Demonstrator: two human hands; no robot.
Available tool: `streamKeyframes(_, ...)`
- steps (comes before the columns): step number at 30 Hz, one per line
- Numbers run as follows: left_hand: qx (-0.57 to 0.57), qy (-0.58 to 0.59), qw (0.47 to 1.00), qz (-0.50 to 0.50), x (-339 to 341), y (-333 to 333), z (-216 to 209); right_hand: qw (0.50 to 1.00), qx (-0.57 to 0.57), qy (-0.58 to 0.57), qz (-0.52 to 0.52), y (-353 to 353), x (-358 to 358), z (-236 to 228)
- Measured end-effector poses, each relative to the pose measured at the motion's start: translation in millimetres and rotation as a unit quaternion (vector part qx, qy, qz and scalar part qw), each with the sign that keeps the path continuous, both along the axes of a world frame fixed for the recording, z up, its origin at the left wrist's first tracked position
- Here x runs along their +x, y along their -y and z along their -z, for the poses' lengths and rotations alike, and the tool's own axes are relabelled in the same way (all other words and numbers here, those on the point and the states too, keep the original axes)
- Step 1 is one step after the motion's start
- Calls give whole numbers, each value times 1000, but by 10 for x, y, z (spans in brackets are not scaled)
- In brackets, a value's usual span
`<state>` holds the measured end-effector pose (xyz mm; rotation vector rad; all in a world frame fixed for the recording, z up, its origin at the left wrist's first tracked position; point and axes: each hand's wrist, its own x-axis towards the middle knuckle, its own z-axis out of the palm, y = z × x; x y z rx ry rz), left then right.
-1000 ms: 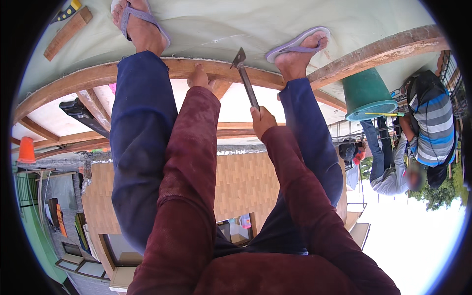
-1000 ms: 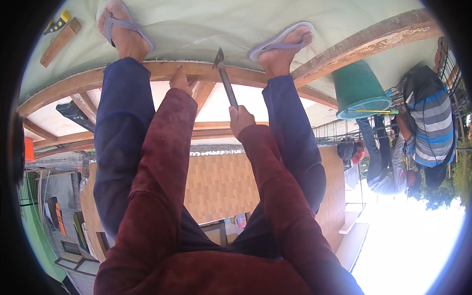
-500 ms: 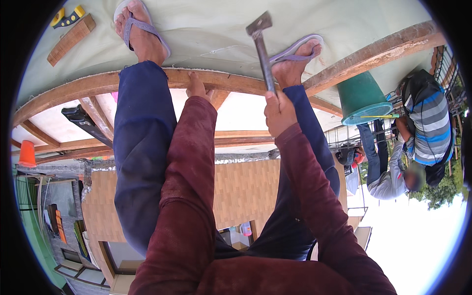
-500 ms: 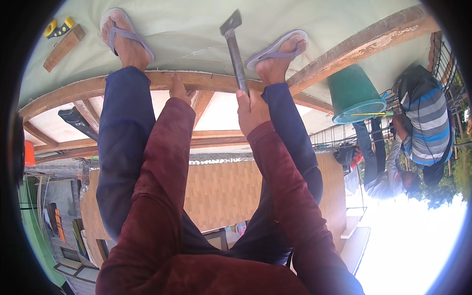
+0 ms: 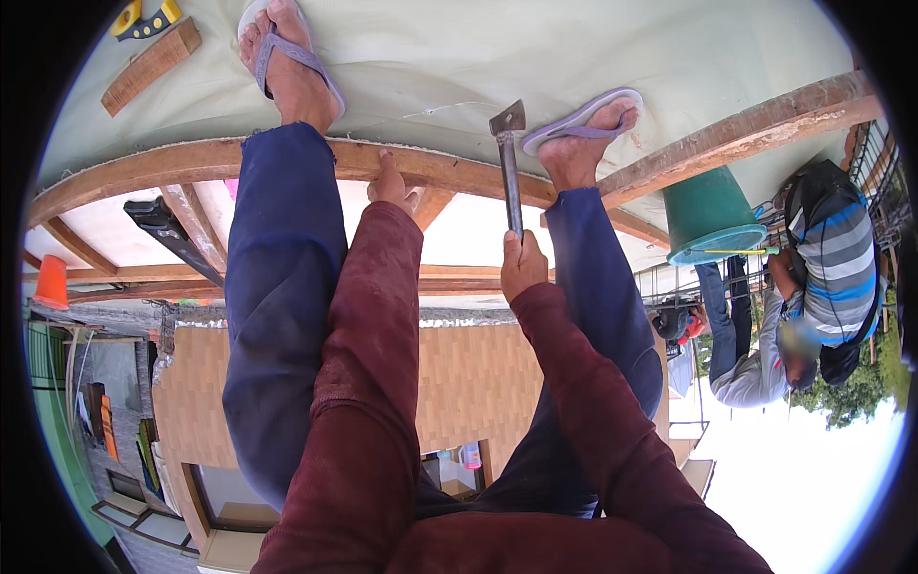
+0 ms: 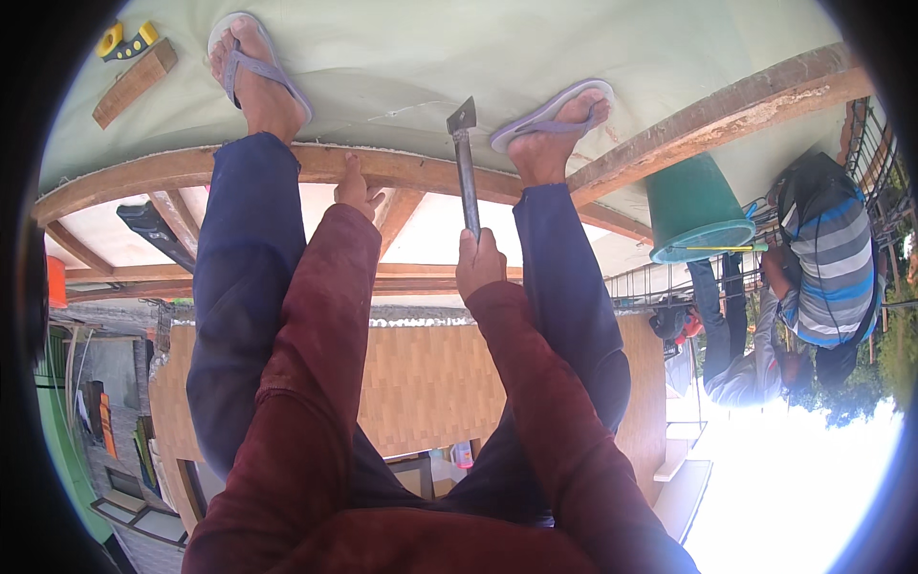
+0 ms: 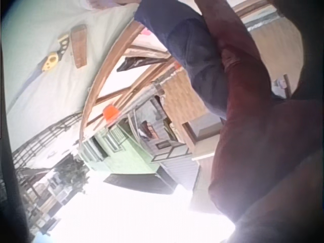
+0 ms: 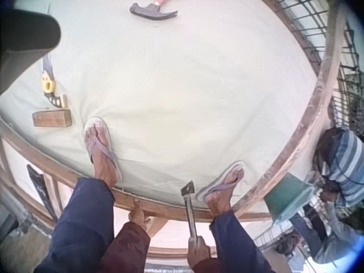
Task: The person hammers nails into wooden planks to secure a frame on a rooftop. They then measure the planks with a tape measure and cut a plank with a hand saw. The person continues hammering nails into the frame.
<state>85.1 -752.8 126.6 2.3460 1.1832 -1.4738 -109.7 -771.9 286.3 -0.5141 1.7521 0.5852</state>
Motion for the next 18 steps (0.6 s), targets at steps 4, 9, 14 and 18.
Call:
streamKeyframes(4, -8, -6, 1000, 11, 16, 43, -30, 999, 2, 7, -33, -13, 114, 0)
streamKeyframes(9, -4, 13, 1000, -2, 23, -34, 18, 994, 65, 27, 84, 165, -83, 126)
streamKeyframes(14, -26, 2, 1000, 15, 28, 76, -97, 829, -427, 142, 332, 2302, 81, 21)
streamKeyframes(18, -11, -2, 999, 42, 4, 60, -53, 882, -380, 51, 275, 1269, 152, 62)
